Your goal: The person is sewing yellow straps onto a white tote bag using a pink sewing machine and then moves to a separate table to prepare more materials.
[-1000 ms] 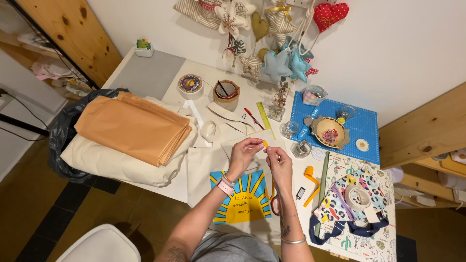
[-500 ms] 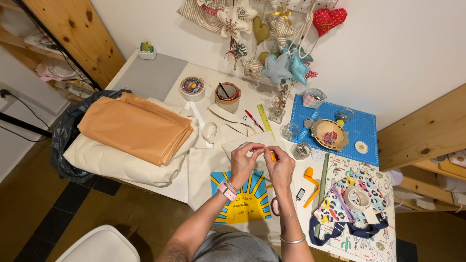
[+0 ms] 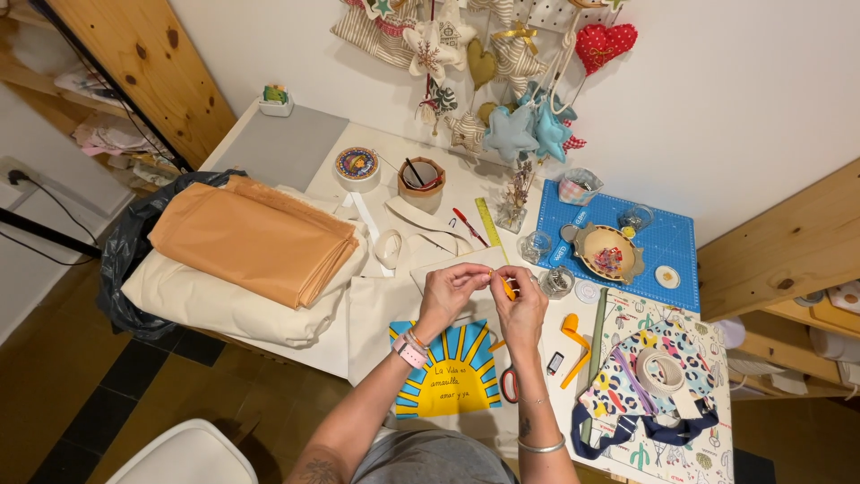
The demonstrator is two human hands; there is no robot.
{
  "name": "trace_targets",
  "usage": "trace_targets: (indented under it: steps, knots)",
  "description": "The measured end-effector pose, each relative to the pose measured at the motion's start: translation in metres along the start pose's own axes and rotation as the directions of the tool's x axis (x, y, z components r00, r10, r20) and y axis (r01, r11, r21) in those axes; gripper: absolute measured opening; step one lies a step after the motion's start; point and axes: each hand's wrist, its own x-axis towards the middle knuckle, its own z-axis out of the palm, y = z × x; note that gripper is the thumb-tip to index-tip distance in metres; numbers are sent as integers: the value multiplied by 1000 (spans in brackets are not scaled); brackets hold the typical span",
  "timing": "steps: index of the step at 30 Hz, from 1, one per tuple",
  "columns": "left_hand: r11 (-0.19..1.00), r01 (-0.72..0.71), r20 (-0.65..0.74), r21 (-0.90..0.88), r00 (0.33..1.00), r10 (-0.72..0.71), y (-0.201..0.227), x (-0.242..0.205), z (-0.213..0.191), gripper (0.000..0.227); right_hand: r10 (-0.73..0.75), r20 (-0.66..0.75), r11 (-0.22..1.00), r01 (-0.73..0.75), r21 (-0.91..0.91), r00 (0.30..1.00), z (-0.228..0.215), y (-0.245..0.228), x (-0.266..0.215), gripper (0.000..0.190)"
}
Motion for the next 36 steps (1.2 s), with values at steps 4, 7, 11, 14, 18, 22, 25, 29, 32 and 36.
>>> trace_targets:
  steps: [4,7,11,14,18,22,25,29,32,36]
  knots:
    - [1000,15,-27,-26,1000,-16,-4,1,4,16,21,-18,1000,-21,-2,1000,8,2,-3,8]
    - [996,-85,-86,17,993,86,-3,0,7,14,79,9,995,-80,67,997,9,-6,-3,6]
    - [965,-248,-101,91,961,257,3,0,5,10,244,96,895,-262,360,965,4,-25,-3,8]
    - [923,-330,-94,198,931,353,6,-1,6,8,257,101,865,-276,418,961,5,-30,-2,13]
    - [893,-362,-80,268,915,395,7,-5,11,13,260,63,863,-261,433,964,12,-18,-1,11]
    - [943,-284,-71,175,951,299,3,-4,9,16,261,73,857,-265,441,963,14,-16,-3,9]
    - [989,-141,-51,53,988,143,2,-1,5,19,300,84,769,-292,568,950,20,-15,-5,9]
    - [993,60,10,-99,998,-59,5,9,-4,23,252,107,792,-269,548,962,13,-22,-3,8]
    - [983,142,55,-114,989,-137,4,15,-11,22,177,142,857,-224,464,974,6,-21,-1,7]
    - [964,235,144,-127,966,-217,4,19,-26,25,70,214,940,-137,314,974,-3,-18,3,4]
